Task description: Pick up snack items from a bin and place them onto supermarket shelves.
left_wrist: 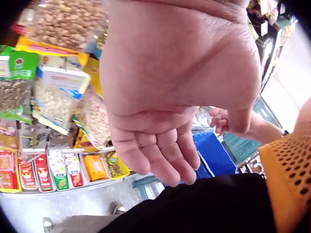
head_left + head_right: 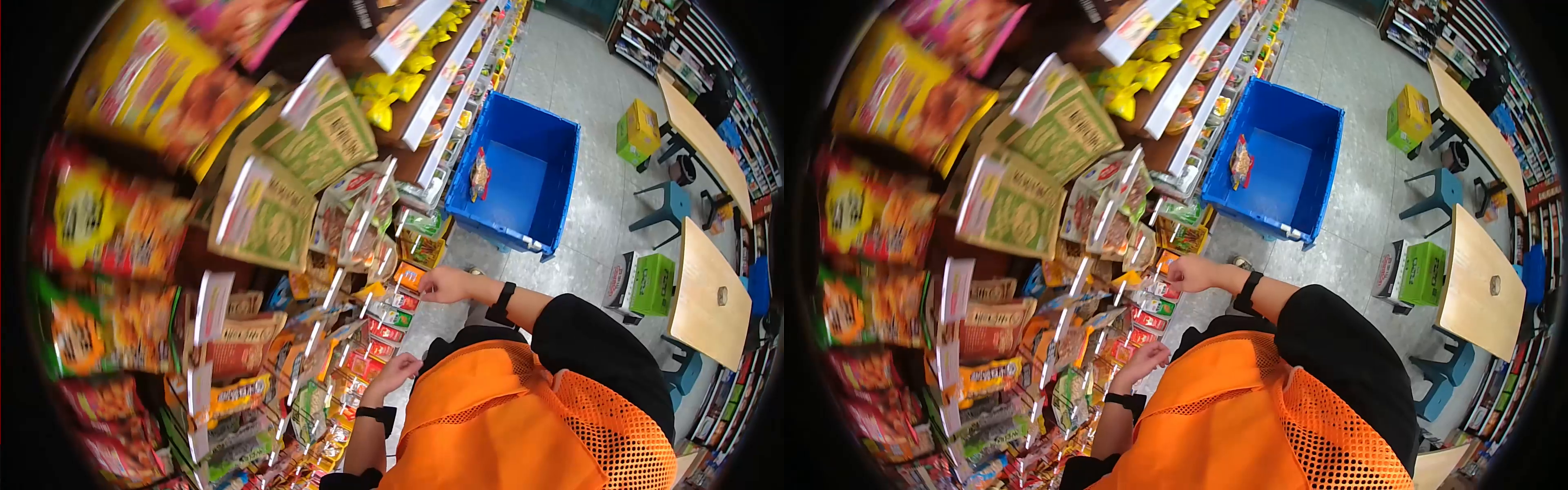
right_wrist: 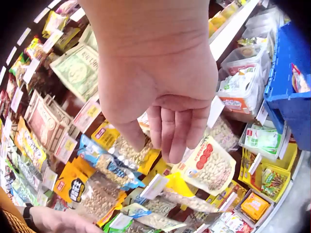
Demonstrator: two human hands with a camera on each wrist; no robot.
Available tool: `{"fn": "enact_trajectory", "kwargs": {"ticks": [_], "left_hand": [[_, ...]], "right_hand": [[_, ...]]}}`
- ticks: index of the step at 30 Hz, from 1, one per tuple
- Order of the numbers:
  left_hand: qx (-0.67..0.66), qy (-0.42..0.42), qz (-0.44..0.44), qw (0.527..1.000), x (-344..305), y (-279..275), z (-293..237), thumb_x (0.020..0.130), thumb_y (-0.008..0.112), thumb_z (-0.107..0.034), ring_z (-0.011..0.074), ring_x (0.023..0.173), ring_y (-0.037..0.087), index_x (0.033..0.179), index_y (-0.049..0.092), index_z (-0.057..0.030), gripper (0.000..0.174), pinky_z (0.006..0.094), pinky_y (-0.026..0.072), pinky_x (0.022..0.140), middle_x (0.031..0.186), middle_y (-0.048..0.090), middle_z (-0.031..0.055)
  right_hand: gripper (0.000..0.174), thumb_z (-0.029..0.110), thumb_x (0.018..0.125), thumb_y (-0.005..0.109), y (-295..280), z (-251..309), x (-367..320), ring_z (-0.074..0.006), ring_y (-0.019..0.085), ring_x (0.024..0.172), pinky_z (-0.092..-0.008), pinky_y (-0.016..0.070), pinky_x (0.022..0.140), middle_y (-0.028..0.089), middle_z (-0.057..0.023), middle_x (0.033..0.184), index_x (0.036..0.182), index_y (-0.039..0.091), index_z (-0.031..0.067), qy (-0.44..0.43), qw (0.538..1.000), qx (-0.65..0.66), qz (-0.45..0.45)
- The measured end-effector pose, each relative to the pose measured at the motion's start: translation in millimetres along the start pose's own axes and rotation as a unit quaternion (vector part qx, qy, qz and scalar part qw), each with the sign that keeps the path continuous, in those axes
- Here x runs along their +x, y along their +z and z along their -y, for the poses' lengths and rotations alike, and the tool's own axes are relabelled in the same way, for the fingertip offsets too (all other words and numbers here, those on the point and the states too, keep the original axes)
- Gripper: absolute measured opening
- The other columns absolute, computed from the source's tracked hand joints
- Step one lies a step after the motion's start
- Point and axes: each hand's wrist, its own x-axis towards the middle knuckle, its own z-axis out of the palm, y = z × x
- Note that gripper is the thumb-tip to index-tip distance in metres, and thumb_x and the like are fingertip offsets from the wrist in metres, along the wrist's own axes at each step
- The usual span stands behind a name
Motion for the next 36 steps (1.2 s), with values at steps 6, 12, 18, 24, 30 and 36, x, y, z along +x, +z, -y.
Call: {"fn": "enact_trajectory", "kwargs": {"ticks": [6, 12, 18, 24, 30, 36], "left_hand": [[0.131, -0.051, 0.113, 0.984, 75.2, 58.9, -86.4, 0.1, 0.065, -0.029, 0.0076, 0.073, 0.058, 0.095, 0.061, -0.0052, 0.025, 0.025, 0.0477, 0.066, 0.081, 0.064, 0.0013], [0.015, -0.076, 0.146, 0.986, 117.1, 95.4, -131.5, 0.101, 0.062, -0.024, 0.0047, 0.072, 0.052, 0.091, 0.061, -0.0061, 0.02, 0.0228, 0.0426, 0.063, 0.075, 0.057, -0.0042], [-0.036, -0.155, 0.135, 0.978, 124.7, 109.2, -185.4, 0.105, 0.054, -0.026, 0.0017, 0.078, 0.05, 0.099, 0.063, -0.0064, 0.023, 0.021, 0.0432, 0.068, 0.081, 0.057, -0.0067], [-0.044, -0.211, 0.095, 0.972, 119.5, 111.8, -198.4, 0.105, 0.056, -0.033, 0.0034, 0.078, 0.051, 0.098, 0.062, -0.0072, 0.027, 0.0212, 0.0435, 0.068, 0.082, 0.058, -0.0052], [-0.111, -0.222, 0.053, 0.967, 113.5, 121.3, -214.0, 0.106, 0.053, -0.027, 0.0033, 0.08, 0.051, 0.103, 0.063, -0.0056, 0.024, 0.0212, 0.0443, 0.071, 0.085, 0.059, -0.0037], [-0.125, -0.228, 0.028, 0.965, 112.3, 127.3, -211.0, 0.107, 0.051, -0.025, 0.0034, 0.08, 0.051, 0.104, 0.063, -0.0048, 0.024, 0.0214, 0.0448, 0.071, 0.086, 0.06, -0.0034]], "right_hand": [[0.02, 0.025, 0.079, 0.071, -114.4, -86.9, -7.7, -0.0276, 0.071, 0.077, -0.0405, 0.056, 0.071, 0.074, -0.0112, 0.082, 0.089, 0.074, 0.0078, 0.094, 0.992, 0.033, -0.078], [0.023, 0.02, 0.078, 0.066, -209.0, -203.5, 6.8, -0.0347, 0.07, 0.089, -0.0443, 0.0556, 0.081, 0.075, -0.0136, 0.094, 0.096, 0.074, 0.0082, 0.246, 0.954, 0.02, -0.168], [0.066, 0.017, 0.08, 0.065, -236.8, -298.2, 58.3, -0.0366, 0.064, 0.115, -0.0438, 0.0525, 0.096, 0.063, -0.0216, 0.129, 0.142, 0.045, 0.0024, 0.312, 0.94, -0.108, -0.09], [0.065, 0.016, 0.085, 0.064, -258.2, -339.1, 106.0, -0.0344, 0.064, 0.117, -0.0435, 0.0541, 0.094, 0.058, -0.02, 0.134, 0.145, 0.04, 0.0066, 0.349, 0.925, -0.152, -0.018], [0.065, 0.009, 0.081, 0.066, -255.0, -376.3, 113.0, -0.0327, 0.066, 0.113, -0.0415, 0.0563, 0.089, 0.057, -0.0179, 0.134, 0.143, 0.043, 0.0084, 0.33, 0.921, -0.208, 0.013], [0.051, 0.01, 0.081, 0.066, -260.8, -380.0, 123.0, -0.0324, 0.07, 0.104, -0.0413, 0.058, 0.083, 0.066, -0.0149, 0.12, 0.131, 0.054, 0.0062, 0.307, 0.919, -0.246, 0.005]]}}
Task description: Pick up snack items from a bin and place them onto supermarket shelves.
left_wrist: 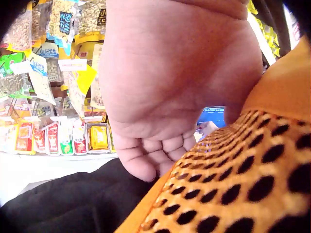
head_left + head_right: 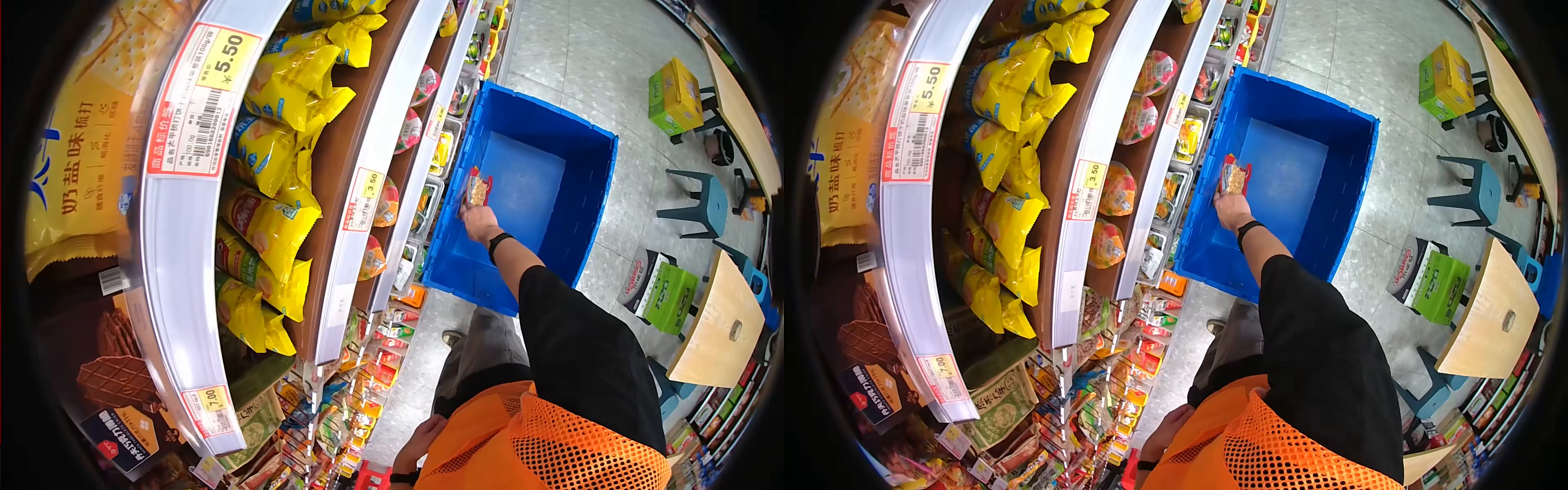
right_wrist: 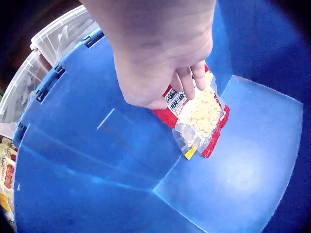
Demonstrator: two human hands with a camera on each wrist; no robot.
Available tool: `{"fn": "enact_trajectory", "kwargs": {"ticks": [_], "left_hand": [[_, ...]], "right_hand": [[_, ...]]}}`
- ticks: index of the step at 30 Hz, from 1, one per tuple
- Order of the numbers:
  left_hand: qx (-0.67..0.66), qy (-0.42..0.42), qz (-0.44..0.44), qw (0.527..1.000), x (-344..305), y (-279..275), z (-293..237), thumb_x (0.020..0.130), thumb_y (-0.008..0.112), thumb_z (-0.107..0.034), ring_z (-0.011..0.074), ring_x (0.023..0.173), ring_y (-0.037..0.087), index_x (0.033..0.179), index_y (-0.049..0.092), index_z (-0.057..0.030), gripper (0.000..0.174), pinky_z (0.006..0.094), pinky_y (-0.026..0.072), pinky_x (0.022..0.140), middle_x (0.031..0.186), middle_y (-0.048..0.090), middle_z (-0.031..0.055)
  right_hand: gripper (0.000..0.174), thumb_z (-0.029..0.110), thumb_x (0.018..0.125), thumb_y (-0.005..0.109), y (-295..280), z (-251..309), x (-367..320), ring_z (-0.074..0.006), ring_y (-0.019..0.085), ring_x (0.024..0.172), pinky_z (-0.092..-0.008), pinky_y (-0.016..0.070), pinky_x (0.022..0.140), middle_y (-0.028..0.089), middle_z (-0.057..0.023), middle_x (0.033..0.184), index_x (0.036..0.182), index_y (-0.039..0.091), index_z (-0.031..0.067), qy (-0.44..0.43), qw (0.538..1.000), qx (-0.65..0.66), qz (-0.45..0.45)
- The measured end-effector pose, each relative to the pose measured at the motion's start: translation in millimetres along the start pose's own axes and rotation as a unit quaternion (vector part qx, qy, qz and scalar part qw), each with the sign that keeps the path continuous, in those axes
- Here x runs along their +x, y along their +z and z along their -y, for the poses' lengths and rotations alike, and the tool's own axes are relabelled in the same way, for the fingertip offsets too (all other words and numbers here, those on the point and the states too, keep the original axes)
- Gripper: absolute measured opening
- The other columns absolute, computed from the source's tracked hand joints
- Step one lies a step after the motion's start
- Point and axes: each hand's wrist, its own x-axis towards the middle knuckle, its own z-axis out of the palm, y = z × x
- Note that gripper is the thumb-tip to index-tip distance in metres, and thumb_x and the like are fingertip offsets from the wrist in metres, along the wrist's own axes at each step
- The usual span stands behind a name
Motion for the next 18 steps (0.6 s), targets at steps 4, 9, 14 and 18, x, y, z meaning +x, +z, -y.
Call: {"fn": "enact_trajectory", "kwargs": {"ticks": [4, 9, 14, 18], "left_hand": [[0.004, -0.009, -0.012, 1.0, 1.6, 1.7, -4.7, 0.107, 0.051, -0.025, 0.0035, 0.08, 0.051, 0.104, 0.063, -0.0049, 0.023, 0.0214, 0.0445, 0.07, 0.085, 0.059, -0.0033], [-0.014, -0.018, -0.019, 1.0, 4.0, 2.5, -3.4, 0.106, 0.052, -0.025, 0.0038, 0.079, 0.051, 0.104, 0.063, -0.0049, 0.023, 0.0217, 0.044, 0.069, 0.085, 0.06, -0.0029], [0.051, 0.045, -0.05, 0.996, 8.3, -4.3, -10.9, 0.102, 0.06, -0.025, 0.0052, 0.081, 0.056, 0.103, 0.064, -0.0046, 0.021, 0.0227, 0.0463, 0.071, 0.087, 0.063, -0.0003], [0.206, 0.121, -0.07, 0.969, -18.8, -4.8, -68.4, 0.093, 0.072, -0.026, 0.0102, 0.086, 0.06, 0.103, 0.063, -0.0045, 0.025, 0.0258, 0.0489, 0.078, 0.092, 0.064, 0.0004]], "right_hand": [[0.033, 0.012, 0.083, 0.065, 7.0, -4.8, 4.5, -0.0305, 0.072, 0.098, -0.0409, 0.0589, 0.081, 0.073, -0.0146, 0.107, 0.115, 0.066, 0.0073, 0.012, 0.999, -0.03, -0.03], [0.019, 0.013, 0.084, 0.064, 20.5, -19.3, 7.3, -0.0301, 0.073, 0.097, -0.041, 0.0587, 0.083, 0.074, -0.0161, 0.103, 0.099, 0.073, 0.0078, 0.072, 0.996, 0.05, -0.016], [0.017, 0.015, 0.084, 0.065, 12.8, -33.4, -11.0, -0.0336, 0.072, 0.094, -0.044, 0.0585, 0.082, 0.074, -0.018, 0.098, 0.094, 0.075, 0.0065, 0.154, 0.98, 0.095, -0.084], [0.016, 0.02, 0.085, 0.065, -8.9, -48.4, -51.3, -0.0362, 0.072, 0.085, -0.0476, 0.0579, 0.079, 0.074, -0.0177, 0.091, 0.093, 0.077, 0.0121, 0.1, 0.981, 0.102, -0.129]]}}
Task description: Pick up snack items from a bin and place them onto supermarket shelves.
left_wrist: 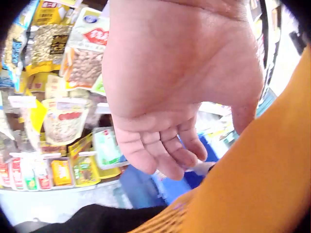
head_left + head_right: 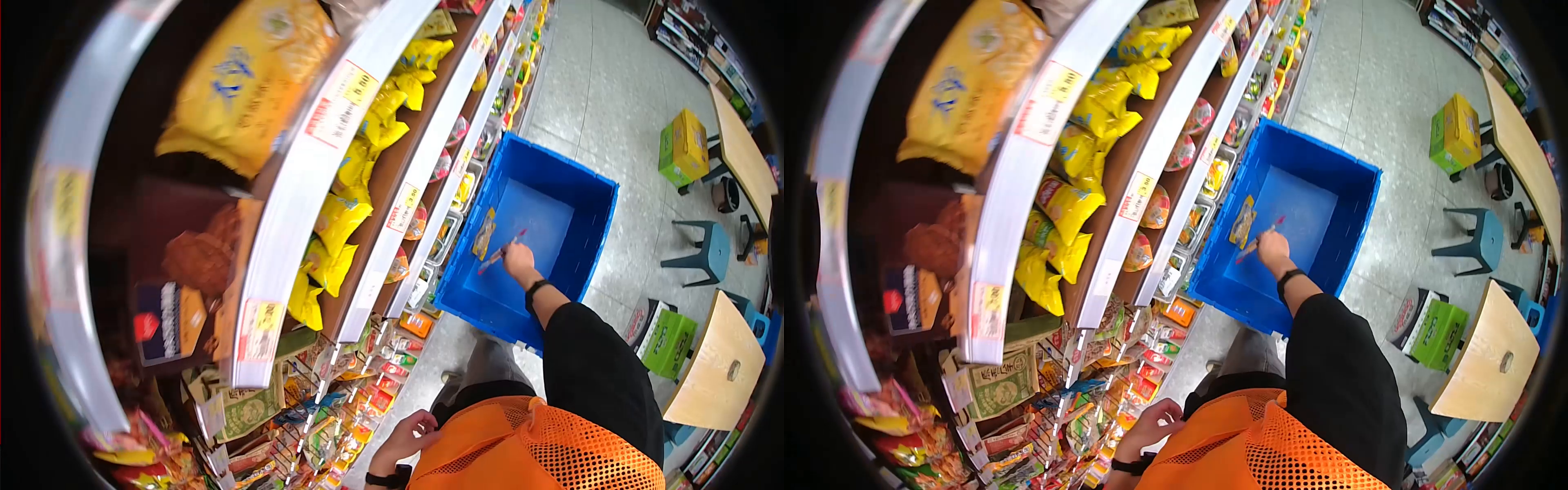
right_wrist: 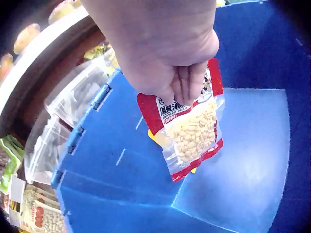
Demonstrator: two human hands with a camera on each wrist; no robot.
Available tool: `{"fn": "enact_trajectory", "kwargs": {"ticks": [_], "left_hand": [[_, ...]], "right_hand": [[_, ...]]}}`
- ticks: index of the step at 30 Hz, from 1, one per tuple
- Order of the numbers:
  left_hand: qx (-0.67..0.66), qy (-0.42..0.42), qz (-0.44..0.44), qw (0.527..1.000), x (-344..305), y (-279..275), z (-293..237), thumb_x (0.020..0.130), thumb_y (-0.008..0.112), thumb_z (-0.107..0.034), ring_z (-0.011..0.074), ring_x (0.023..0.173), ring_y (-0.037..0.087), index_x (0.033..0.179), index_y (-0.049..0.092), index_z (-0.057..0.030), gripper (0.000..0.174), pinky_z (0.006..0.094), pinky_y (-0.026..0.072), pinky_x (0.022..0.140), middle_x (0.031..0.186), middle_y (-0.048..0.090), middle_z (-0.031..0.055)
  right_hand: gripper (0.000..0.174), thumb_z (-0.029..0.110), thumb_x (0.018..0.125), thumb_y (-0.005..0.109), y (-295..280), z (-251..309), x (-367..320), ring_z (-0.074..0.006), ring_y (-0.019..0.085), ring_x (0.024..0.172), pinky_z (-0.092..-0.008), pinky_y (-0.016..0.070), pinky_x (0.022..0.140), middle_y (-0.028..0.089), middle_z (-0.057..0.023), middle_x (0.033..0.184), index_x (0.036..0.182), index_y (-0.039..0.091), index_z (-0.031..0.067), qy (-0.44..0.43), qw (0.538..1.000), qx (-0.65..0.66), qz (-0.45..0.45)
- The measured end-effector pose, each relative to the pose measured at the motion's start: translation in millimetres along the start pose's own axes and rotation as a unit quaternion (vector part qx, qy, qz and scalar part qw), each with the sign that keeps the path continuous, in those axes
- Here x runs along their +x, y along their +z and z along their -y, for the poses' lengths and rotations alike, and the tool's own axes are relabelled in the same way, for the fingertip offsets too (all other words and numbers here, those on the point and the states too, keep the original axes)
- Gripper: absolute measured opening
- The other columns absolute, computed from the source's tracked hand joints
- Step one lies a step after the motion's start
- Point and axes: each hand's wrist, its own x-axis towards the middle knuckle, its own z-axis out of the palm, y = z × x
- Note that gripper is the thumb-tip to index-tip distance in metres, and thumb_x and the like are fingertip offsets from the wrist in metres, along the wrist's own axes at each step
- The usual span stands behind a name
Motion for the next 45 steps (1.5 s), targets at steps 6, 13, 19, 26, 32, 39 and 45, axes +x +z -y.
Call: {"fn": "enact_trajectory", "kwargs": {"ticks": [6, 13, 19, 26, 32, 39, 45], "left_hand": [[-0.088, 0.328, 0.269, 0.901, -69.7, -16.1, -112.5, 0.077, 0.088, -0.019, 0.0231, 0.111, 0.058, 0.112, 0.065, -0.0001, 0.046, 0.0362, 0.0438, 0.098, 0.116, 0.062, 0.0097], [0.006, 0.409, 0.346, 0.844, -114.2, 11.3, -83.9, 0.086, 0.073, -0.009, 0.0282, 0.083, 0.058, 0.082, 0.063, -0.0038, 0.012, 0.0369, 0.0455, 0.075, 0.085, 0.061, 0.008], [0.19, 0.313, 0.123, 0.923, -190.7, -6.1, -45.4, 0.078, 0.08, -0.031, 0.0259, 0.077, 0.064, 0.093, 0.057, -0.0065, 0.037, 0.0384, 0.0484, 0.065, 0.085, 0.065, 0.0078], [0.222, 0.376, -0.075, 0.897, -231.6, 3.8, 52.6, 0.073, 0.067, -0.015, 0.0333, 0.069, 0.059, 0.073, 0.053, -0.0085, 0.016, 0.0443, 0.0436, 0.059, 0.068, 0.057, 0.0106], [0.071, 0.365, -0.241, 0.896, -284.8, 5.3, 140.8, 0.071, 0.07, -0.016, 0.0304, 0.064, 0.058, 0.075, 0.051, -0.0088, 0.02, 0.0415, 0.0443, 0.059, 0.065, 0.054, 0.0054], [0.068, 0.384, -0.169, 0.905, -304.0, 20.3, 228.6, 0.076, 0.071, -0.018, 0.0303, 0.064, 0.059, 0.076, 0.054, -0.0079, 0.02, 0.0413, 0.0443, 0.057, 0.067, 0.056, 0.009], [0.073, 0.372, 0.003, 0.925, -312.7, 37.4, 252.4, 0.088, 0.069, -0.023, 0.0248, 0.065, 0.062, 0.081, 0.059, -0.0036, 0.023, 0.0368, 0.0465, 0.059, 0.071, 0.064, 0.0096]], "right_hand": [[0.016, 0.019, 0.085, 0.063, -49.7, -4.2, -72.0, -0.0376, 0.07, 0.078, -0.0497, 0.0565, 0.076, 0.072, -0.0162, 0.08, 0.09, 0.078, 0.0183, -0.063, 0.991, 0.044, -0.107], [0.015, 0.017, 0.084, 0.063, -88.5, 23.1, -130.7, -0.0392, 0.068, 0.073, -0.0491, 0.0563, 0.07, 0.071, -0.0166, 0.08, 0.089, 0.078, 0.0181, -0.179, 0.969, 0.033, -0.165], [0.017, 0.02, 0.086, 0.067, -93.7, 51.4, -166.0, -0.0378, 0.07, 0.078, -0.0451, 0.0571, 0.073, 0.072, -0.0172, 0.086, 0.096, 0.078, 0.0127, -0.228, 0.951, -0.004, -0.209], [0.019, 0.02, 0.086, 0.066, -89.4, 103.7, -223.9, -0.0359, 0.071, 0.08, -0.0429, 0.0573, 0.074, 0.072, -0.0171, 0.086, 0.097, 0.079, 0.0115, -0.259, 0.941, -0.042, -0.214], [0.016, 0.02, 0.087, 0.071, -99.2, 126.1, -277.7, -0.0332, 0.072, 0.076, -0.0381, 0.0562, 0.068, 0.072, -0.0164, 0.081, 0.099, 0.078, 0.0131, -0.266, 0.913, -0.024, -0.309], [0.015, 0.018, 0.087, 0.076, -115.9, 194.9, -349.7, -0.022, 0.068, 0.062, -0.0321, 0.0532, 0.059, 0.072, -0.0126, 0.075, 0.1, 0.078, 0.0106, -0.335, 0.859, 0.029, -0.386], [0.013, 0.002, 0.083, 0.069, -106.5, 264.9, -429.4, -0.0216, 0.066, 0.058, -0.0291, 0.0483, 0.053, 0.07, -0.0119, 0.076, 0.094, 0.075, 0.0044, -0.493, 0.824, 0.025, -0.28]]}}
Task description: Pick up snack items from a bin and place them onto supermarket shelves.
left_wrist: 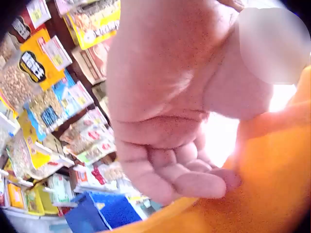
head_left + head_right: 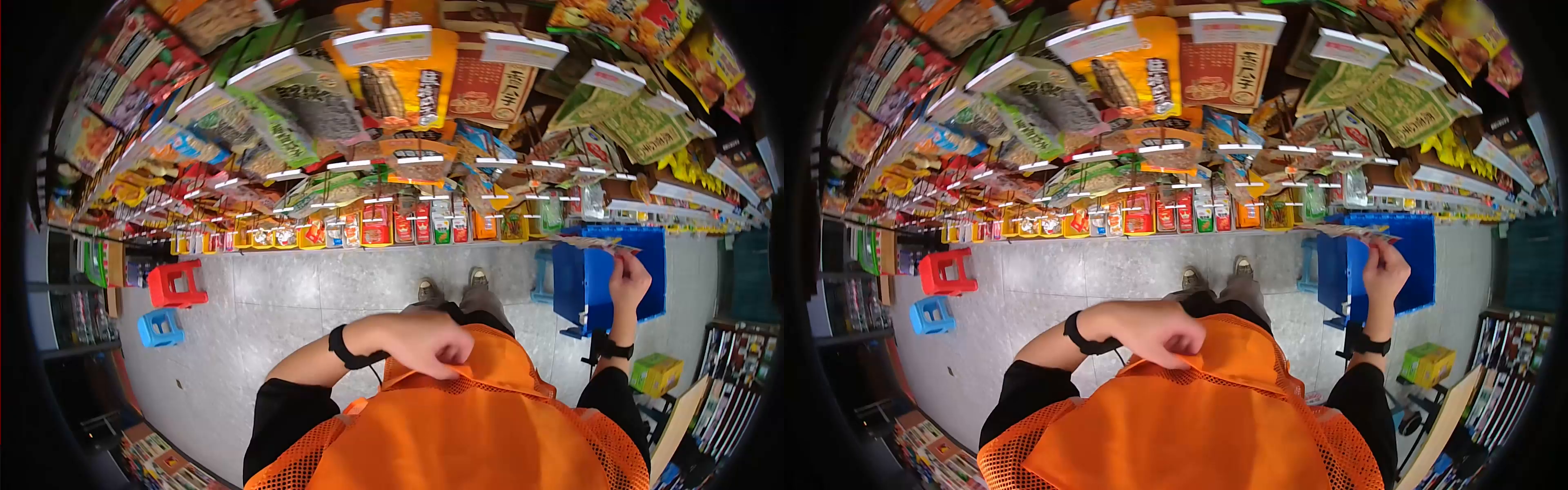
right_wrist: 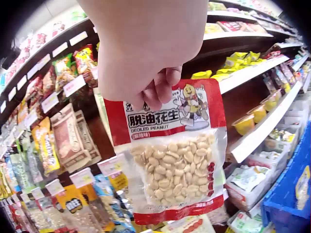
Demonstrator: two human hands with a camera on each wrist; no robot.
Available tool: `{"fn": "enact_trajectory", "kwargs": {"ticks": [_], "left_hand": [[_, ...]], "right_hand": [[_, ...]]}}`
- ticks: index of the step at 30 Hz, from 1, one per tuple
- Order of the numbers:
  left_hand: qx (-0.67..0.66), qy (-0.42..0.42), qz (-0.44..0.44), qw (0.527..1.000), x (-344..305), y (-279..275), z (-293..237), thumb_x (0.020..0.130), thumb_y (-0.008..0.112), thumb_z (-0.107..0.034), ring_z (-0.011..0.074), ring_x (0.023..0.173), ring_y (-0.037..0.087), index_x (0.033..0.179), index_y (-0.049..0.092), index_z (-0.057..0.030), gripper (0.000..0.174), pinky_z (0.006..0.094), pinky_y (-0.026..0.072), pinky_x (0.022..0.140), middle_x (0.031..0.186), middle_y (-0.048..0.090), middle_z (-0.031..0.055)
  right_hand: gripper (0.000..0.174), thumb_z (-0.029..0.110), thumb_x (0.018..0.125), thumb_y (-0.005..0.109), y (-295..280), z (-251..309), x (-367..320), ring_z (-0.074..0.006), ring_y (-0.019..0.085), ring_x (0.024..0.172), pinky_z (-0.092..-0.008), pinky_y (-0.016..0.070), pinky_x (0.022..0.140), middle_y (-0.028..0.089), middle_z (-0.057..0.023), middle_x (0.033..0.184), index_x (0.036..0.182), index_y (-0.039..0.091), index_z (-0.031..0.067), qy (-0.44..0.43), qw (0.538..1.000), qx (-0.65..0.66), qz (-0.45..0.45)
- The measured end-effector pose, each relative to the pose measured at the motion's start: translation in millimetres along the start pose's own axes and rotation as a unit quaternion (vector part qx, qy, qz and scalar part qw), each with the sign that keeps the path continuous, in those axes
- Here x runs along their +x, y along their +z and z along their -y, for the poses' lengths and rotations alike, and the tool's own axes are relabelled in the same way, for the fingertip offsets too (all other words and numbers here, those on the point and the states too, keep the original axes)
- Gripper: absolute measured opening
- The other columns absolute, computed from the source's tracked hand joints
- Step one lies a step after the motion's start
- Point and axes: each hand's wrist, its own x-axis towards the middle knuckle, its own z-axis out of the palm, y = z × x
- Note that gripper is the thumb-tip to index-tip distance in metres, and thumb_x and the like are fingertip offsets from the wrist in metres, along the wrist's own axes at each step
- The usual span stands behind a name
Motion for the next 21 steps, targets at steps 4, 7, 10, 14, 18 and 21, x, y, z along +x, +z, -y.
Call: {"fn": "enact_trajectory", "kwargs": {"ticks": [4, 7, 10, 14, 18, 21], "left_hand": [[-0.169, 0.066, -0.27, 0.946, -23.8, -15.4, 10.7, 0.084, 0.078, -0.013, 0.0128, 0.075, 0.065, 0.095, 0.065, -0.0046, 0.019, 0.0284, 0.0518, 0.069, 0.081, 0.067, 0.0019], [0.002, -0.012, -0.385, 0.923, -32.6, -28.4, 31.8, 0.079, 0.083, -0.016, 0.0168, 0.096, 0.065, 0.112, 0.064, -0.005, 0.04, 0.0315, 0.0521, 0.086, 0.102, 0.067, 0.0058], [0.073, 0.044, -0.493, 0.866, -23.1, -26.9, 42.1, 0.073, 0.087, -0.021, 0.0223, 0.115, 0.06, 0.131, 0.055, -0.005, 0.068, 0.0355, 0.0477, 0.098, 0.124, 0.062, 0.012], [0.099, 0.008, -0.508, 0.856, -6.2, -13.1, 58.0, 0.073, 0.088, -0.025, 0.0255, 0.119, 0.06, 0.143, 0.049, -0.0033, 0.083, 0.0368, 0.0476, 0.099, 0.133, 0.06, 0.0159], [-0.038, -0.104, -0.498, 0.86, -3.7, -4.6, 83.1, 0.088, 0.077, -0.021, 0.0132, 0.091, 0.068, 0.122, 0.066, 0.0009, 0.042, 0.0282, 0.0535, 0.083, 0.099, 0.073, 0.009], [-0.182, 0.001, -0.527, 0.83, -10.8, -5.6, 96.6, 0.092, 0.074, -0.018, 0.0073, 0.087, 0.064, 0.122, 0.064, 0.0031, 0.038, 0.0269, 0.0536, 0.078, 0.1, 0.073, 0.0076]], "right_hand": [[0.009, 0.001, 0.081, 0.072, -2.5, 76.1, 23.6, -0.0198, 0.062, 0.053, -0.0291, 0.0456, 0.051, 0.067, -0.0117, 0.069, 0.089, 0.075, 0.0043, -0.011, 0.992, 0.079, 0.095], [0.006, 0.006, 0.079, 0.077, 0.9, 141.1, 44.7, -0.0252, 0.063, 0.054, -0.033, 0.047, 0.051, 0.067, -0.0121, 0.068, 0.085, 0.075, 0.0053, -0.145, 0.971, 0.141, 0.13], [0.007, 0.006, 0.075, 0.078, 13.3, 185.9, 57.0, -0.026, 0.061, 0.053, -0.0358, 0.0465, 0.052, 0.063, -0.0121, 0.063, 0.079, 0.072, 0.0037, -0.201, 0.929, 0.2, 0.237], [0.007, 0.006, 0.075, 0.078, 32.7, 239.7, 58.9, -0.0253, 0.058, 0.051, -0.0349, 0.044, 0.05, 0.061, -0.0109, 0.061, 0.079, 0.073, 0.0048, -0.209, 0.886, 0.295, 0.292], [0.013, 0.007, 0.078, 0.079, 55.3, 266.6, 55.5, -0.0214, 0.054, 0.049, -0.0322, 0.0422, 0.049, 0.057, -0.0077, 0.059, 0.09, 0.074, 0.0062, -0.26, 0.877, 0.337, 0.224], [0.02, 0.008, 0.081, 0.078, 52.8, 274.8, 60.8, -0.0171, 0.051, 0.049, -0.0302, 0.0415, 0.048, 0.052, -0.0055, 0.057, 0.1, 0.073, 0.0069, -0.152, 0.898, 0.342, 0.229]]}}
